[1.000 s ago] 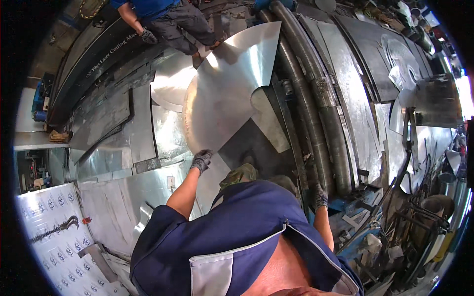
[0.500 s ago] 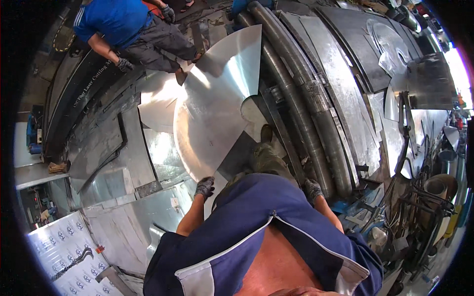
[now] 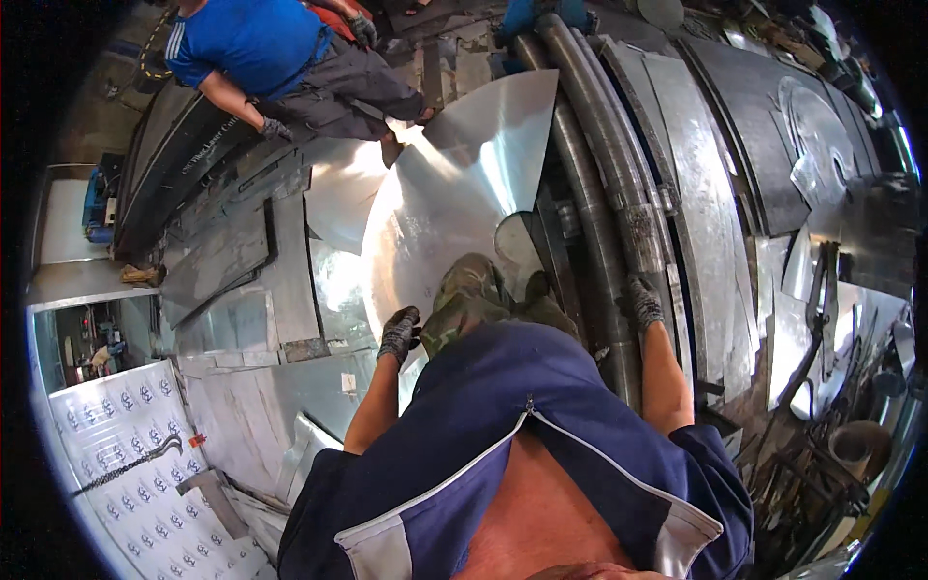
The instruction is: The person measures a large, curved metal sheet with a tape measure, then positions it into a metal rolling machine. They feed the sheet through the rollers to bend it, adjusting the position and flipping the sheet over to ensure even curvature. The person handles the sheet by hand, coordinating with the machine to shape the metal.
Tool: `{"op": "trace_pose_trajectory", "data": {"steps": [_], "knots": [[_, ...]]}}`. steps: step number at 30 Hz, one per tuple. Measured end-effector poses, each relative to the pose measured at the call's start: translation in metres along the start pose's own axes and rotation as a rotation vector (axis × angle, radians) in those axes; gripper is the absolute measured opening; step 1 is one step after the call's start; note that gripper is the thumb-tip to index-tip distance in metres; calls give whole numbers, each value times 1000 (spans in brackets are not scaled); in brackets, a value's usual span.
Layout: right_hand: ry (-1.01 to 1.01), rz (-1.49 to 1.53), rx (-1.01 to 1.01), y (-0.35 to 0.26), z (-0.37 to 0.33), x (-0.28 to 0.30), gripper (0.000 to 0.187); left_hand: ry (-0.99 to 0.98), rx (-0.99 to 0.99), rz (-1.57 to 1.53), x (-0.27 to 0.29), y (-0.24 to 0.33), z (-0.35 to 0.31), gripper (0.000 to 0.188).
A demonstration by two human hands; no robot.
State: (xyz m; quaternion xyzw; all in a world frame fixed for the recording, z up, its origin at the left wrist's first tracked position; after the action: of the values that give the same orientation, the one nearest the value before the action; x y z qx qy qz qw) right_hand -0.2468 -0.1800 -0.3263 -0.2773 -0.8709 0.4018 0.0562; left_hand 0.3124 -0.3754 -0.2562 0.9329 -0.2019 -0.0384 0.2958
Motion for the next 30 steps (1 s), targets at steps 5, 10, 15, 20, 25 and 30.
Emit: {"op": "trace_pose_trajectory", "data": {"steps": [5,10,15,20,25,30], "knots": [[64,204,-36,-17,20,-14,35,-242,-267,359,26,-41,43,53],[208,-49,-193,100,41,33,33,-185,70,171,22,-30,69,45],[233,14,-486,173,13,14,39,-114,197,254,16,50,93,43],[265,-254,-398,139,99,32,45,-89,174,388,23,150,184,43],[547,-809,97,-52,267,29,46,-250,1,775,-30,325,302,44],[610,-912,157,-263,448,-26,58,-206,-521,1401,-117,535,436,41]]}}
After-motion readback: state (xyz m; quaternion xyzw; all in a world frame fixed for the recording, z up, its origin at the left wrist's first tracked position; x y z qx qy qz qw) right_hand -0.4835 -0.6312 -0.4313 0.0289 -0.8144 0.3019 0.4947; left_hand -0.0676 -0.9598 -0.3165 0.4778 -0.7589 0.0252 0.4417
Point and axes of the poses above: each hand's wrist, its own z-axis towards the middle knuckle, its own x-axis out of the back of the hand, y = z × x, the point moved 9 cm from there along z, towards the middle knuckle, and after that the axes turned 14 degrees about -y, right-handed, at the moved point
